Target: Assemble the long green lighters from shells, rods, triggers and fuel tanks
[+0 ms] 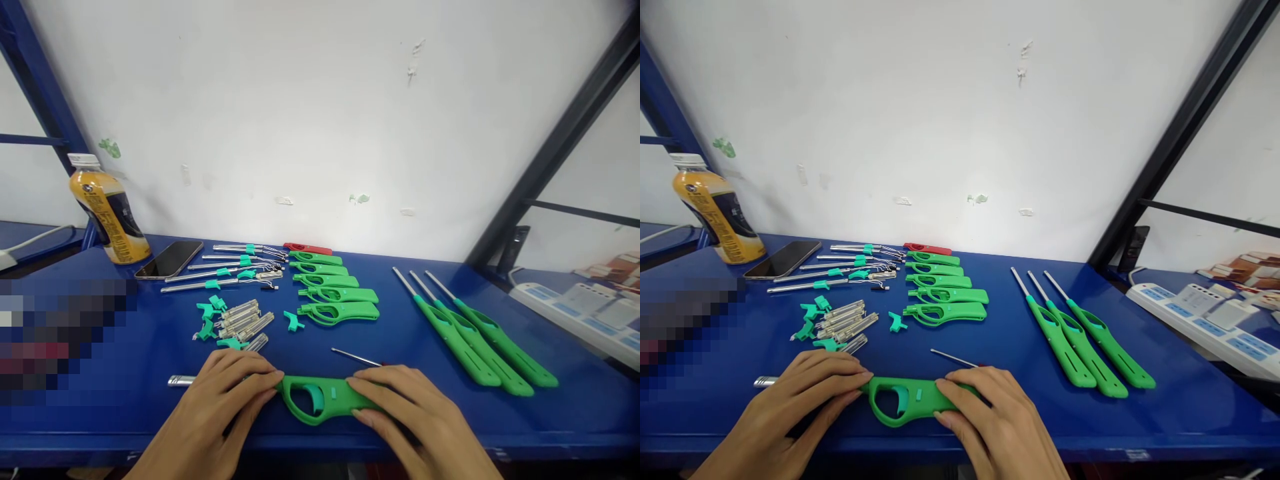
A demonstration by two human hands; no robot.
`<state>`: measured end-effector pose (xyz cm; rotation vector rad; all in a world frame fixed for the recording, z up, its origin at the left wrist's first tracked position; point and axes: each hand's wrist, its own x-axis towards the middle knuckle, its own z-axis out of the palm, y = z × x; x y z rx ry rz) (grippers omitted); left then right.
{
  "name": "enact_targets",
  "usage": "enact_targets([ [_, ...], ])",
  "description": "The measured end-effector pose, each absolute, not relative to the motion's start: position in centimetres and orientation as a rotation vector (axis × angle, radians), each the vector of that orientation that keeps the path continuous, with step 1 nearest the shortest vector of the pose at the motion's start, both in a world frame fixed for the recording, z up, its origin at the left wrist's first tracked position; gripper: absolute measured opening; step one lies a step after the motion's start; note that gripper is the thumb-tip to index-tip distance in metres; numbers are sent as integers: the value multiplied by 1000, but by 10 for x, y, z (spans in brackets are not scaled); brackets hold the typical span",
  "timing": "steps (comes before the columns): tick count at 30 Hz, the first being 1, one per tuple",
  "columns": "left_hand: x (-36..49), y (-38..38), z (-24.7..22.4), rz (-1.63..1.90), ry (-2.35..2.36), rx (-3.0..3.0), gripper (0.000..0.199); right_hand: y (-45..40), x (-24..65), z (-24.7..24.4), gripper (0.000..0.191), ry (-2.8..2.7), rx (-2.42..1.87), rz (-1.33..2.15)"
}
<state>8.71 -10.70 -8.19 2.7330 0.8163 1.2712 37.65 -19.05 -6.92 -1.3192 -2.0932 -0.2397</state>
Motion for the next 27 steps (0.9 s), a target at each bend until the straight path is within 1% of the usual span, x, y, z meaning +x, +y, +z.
enact_targets([
  [5,88,-107,-84,1234,847,2719,24,-190,377,-69,37,-2113,-1330,-240],
  [15,89,-110,-82,1210,814,2709,25,-193,374,-76,40,-2118,-1314,-189],
  [21,92,-113,-76,1244,802,2745,29,-193,371,-71,38,-2144,-1371,-177],
  [27,73,-116,-78,1131,956,2872,39,-193,372,-70,43,-2179,-1335,-292],
])
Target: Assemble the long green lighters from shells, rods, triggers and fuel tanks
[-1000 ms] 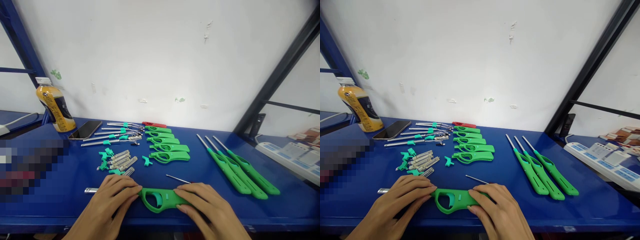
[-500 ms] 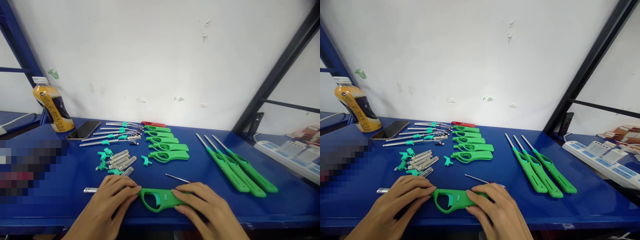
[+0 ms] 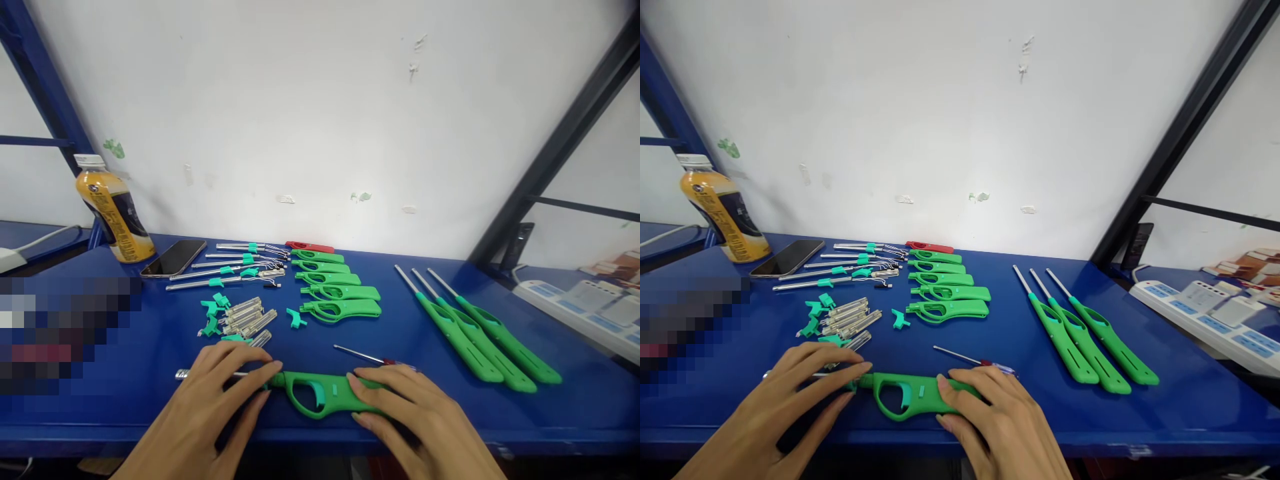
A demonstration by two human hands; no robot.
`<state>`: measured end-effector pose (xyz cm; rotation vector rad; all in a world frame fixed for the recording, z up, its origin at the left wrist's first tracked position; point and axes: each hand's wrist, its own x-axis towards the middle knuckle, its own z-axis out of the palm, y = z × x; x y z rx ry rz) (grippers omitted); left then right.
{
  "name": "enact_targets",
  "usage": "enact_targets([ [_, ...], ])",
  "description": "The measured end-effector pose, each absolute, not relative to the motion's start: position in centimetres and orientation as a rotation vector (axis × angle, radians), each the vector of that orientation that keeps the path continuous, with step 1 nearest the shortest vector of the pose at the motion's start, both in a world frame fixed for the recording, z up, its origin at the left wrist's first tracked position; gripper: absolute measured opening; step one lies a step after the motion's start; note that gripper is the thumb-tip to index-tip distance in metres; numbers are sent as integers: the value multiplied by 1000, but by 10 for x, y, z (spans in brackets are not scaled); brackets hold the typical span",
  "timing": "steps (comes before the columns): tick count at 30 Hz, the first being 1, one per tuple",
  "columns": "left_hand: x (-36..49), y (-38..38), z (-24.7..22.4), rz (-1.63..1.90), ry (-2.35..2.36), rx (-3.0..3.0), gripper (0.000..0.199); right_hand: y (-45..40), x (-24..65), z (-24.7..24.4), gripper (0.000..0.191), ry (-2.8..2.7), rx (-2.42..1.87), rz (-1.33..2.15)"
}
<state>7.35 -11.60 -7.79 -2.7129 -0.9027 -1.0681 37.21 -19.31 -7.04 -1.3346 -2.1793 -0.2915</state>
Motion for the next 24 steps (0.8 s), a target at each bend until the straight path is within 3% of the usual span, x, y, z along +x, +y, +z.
enact_targets([
  [10,55,-111,-91,-983,-1097,-2599,19,-191,383,-67,42,-2270,-1243,-354],
  [16,70,-111,-79,-1027,-921,-2581,20,-189,382,-85,27,-2218,-1240,-193],
  [20,73,-113,-72,-1098,-850,-2558,27,-192,380,-95,41,-2170,-1292,-21],
  [24,69,-115,-70,-1041,-776,-2585,28,-198,379,-90,43,-2074,-1350,-111],
])
